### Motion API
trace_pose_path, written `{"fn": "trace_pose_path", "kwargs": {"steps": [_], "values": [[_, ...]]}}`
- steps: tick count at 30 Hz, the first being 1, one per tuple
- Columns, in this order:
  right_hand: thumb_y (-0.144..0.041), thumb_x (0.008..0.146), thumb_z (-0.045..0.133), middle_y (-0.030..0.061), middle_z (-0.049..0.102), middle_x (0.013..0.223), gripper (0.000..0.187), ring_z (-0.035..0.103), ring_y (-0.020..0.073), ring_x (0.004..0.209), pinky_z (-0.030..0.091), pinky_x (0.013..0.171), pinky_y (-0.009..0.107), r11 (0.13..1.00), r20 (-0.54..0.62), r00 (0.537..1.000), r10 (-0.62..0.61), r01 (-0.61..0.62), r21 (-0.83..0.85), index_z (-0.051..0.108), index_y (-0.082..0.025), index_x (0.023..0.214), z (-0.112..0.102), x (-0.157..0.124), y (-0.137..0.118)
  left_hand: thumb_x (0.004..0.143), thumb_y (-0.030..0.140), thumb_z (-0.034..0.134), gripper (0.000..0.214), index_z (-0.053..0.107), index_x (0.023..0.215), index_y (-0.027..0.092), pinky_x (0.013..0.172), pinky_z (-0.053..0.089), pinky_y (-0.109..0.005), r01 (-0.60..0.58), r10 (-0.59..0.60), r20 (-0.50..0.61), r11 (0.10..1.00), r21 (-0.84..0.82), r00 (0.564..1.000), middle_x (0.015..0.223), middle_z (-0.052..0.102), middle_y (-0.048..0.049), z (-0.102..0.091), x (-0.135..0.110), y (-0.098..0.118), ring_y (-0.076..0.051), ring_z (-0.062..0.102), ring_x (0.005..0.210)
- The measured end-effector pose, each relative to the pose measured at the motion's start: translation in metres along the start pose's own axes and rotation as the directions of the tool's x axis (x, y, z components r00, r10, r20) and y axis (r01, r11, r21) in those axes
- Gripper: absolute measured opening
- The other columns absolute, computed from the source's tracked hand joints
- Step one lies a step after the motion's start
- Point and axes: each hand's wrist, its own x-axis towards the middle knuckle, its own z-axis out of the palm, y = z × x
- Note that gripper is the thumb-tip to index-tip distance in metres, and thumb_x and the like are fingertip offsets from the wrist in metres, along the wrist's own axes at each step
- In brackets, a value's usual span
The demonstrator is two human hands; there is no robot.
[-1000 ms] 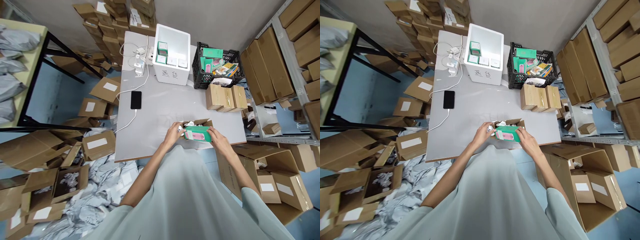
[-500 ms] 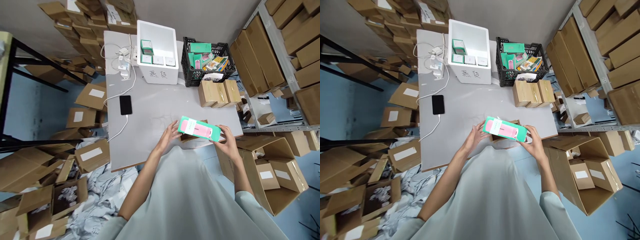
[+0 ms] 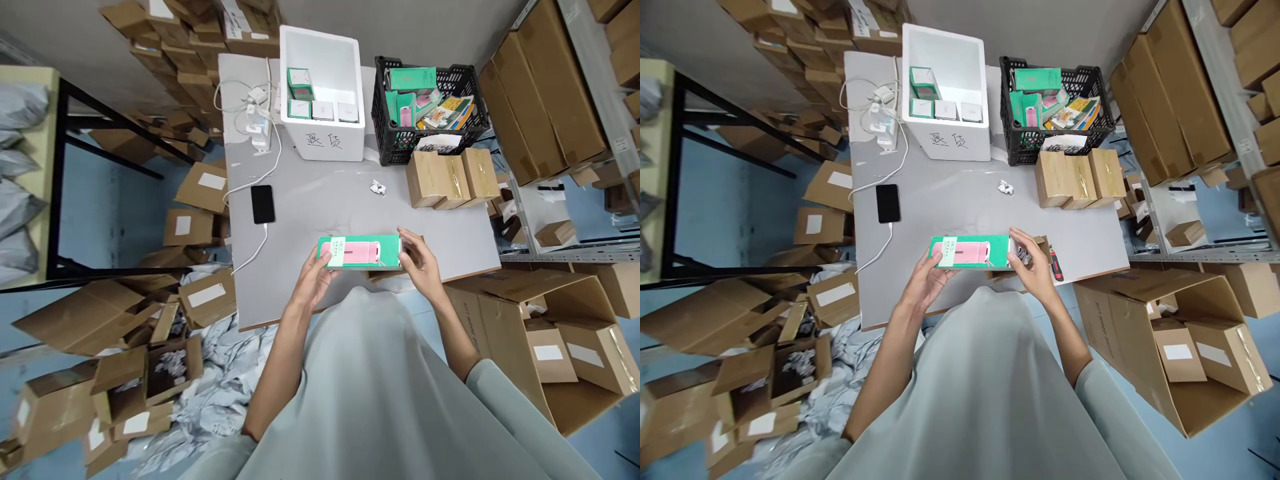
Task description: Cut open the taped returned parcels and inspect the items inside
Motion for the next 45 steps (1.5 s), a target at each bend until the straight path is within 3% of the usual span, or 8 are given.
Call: {"fn": "trace_pose_path", "kwargs": {"steps": [4, 11, 16, 20, 28, 32, 38, 45], "values": [[-0.082, 0.101, 0.068, 0.0212, 0.064, 0.166, 0.089, 0.067, 0.0354, 0.149, 0.061, 0.121, 0.054, 0.978, 0.018, 0.980, 0.200, -0.201, 0.052, 0.055, -0.024, 0.167, 0.010, 0.024, 0.034, 0.090, 0.059, 0.088, 0.058, 0.070, 0.136, 0.028, 0.111, 0.065, -0.047, -0.037, 0.039, -0.066, 0.999, 0.032, 0.997, 0.149, 0.077, -0.0094, 0.002, 0.010, -0.004, -0.032, 0.074, 0.137], [-0.077, 0.103, 0.063, 0.0124, 0.073, 0.152, 0.066, 0.069, 0.0273, 0.137, 0.060, 0.119, 0.046, 0.964, 0.173, 0.955, 0.241, -0.257, 0.075, 0.071, -0.024, 0.142, 0.018, 0.126, 0.091, 0.095, 0.059, 0.077, 0.056, 0.067, 0.141, 0.029, 0.119, 0.058, -0.047, -0.047, 0.070, -0.181, 0.991, 0.129, 0.981, 0.154, 0.074, -0.0088, -0.001, 0.083, -0.009, -0.029, 0.070, 0.141], [-0.056, 0.111, 0.056, 0.0081, 0.078, 0.136, 0.046, 0.073, 0.0202, 0.117, 0.062, 0.112, 0.044, 0.904, 0.331, 0.849, 0.411, -0.427, -0.027, 0.070, -0.025, 0.141, 0.024, 0.190, 0.128, 0.096, 0.049, 0.073, 0.045, 0.072, 0.132, 0.022, 0.119, 0.055, -0.046, 0.135, -0.046, -0.321, 0.956, 0.261, 0.946, 0.136, 0.082, -0.0131, -0.008, 0.133, -0.017, -0.028, 0.075, 0.132], [-0.041, 0.112, 0.056, 0.0068, 0.082, 0.121, 0.031, 0.073, 0.0192, 0.109, 0.062, 0.111, 0.041, 0.848, 0.432, 0.732, 0.527, -0.482, -0.218, 0.078, -0.023, 0.125, 0.025, 0.214, 0.154, 0.094, 0.039, 0.072, 0.041, 0.072, 0.130, 0.018, 0.118, 0.056, -0.046, 0.253, -0.117, -0.415, 0.923, 0.290, 0.902, 0.129, 0.083, -0.0154, -0.012, 0.155, -0.034, -0.029, 0.077, 0.126], [-0.027, 0.106, 0.064, 0.0057, 0.086, 0.107, 0.031, 0.077, 0.0204, 0.097, 0.068, 0.100, 0.040, 0.821, 0.506, 0.649, 0.568, -0.401, -0.406, 0.081, -0.021, 0.131, 0.037, 0.227, 0.198, 0.094, 0.043, 0.082, 0.062, 0.066, 0.147, 0.015, 0.127, 0.049, -0.045, 0.318, -0.133, -0.495, 0.895, 0.312, 0.858, 0.152, 0.074, -0.0231, -0.012, 0.187, -0.064, -0.034, 0.064, 0.152], [-0.029, 0.106, 0.067, 0.0146, 0.076, 0.152, 0.045, 0.072, 0.0294, 0.138, 0.054, 0.125, 0.046, 0.803, 0.476, 0.693, 0.542, -0.258, -0.538, 0.075, -0.019, 0.149, 0.036, 0.254, 0.207, 0.098, 0.045, 0.078, 0.069, 0.059, 0.158, 0.017, 0.134, 0.043, -0.048, 0.297, -0.106, -0.494, 0.898, 0.325, 0.863, 0.175, 0.055, -0.0237, -0.011, 0.177, -0.061, -0.035, 0.050, 0.167], [-0.027, 0.106, 0.066, 0.0134, 0.011, 0.196, 0.067, 0.001, 0.0393, 0.182, 0.018, 0.145, 0.059, 0.638, 0.332, 0.774, 0.539, -0.118, -0.761, 0.056, -0.020, 0.172, 0.034, 0.317, 0.220, 0.099, 0.051, 0.073, 0.063, 0.065, 0.155, 0.023, 0.135, 0.046, -0.050, 0.207, -0.027, -0.411, 0.893, 0.400, 0.911, 0.178, 0.053, -0.0175, -0.013, 0.118, -0.061, -0.036, 0.050, 0.167], [-0.024, 0.105, 0.063, 0.0223, 0.050, 0.177, 0.056, 0.052, 0.0378, 0.161, 0.043, 0.134, 0.049, 0.580, 0.285, 0.803, 0.523, -0.090, -0.810, 0.069, -0.013, 0.159, 0.031, 0.316, 0.230, 0.098, 0.063, 0.069, 0.076, 0.058, 0.160, 0.021, 0.135, 0.046, -0.055, 0.183, -0.019, -0.300, 0.829, 0.528, 0.954, 0.172, 0.059, -0.0201, -0.007, 0.050, -0.082, -0.037, 0.058, 0.161]]}}
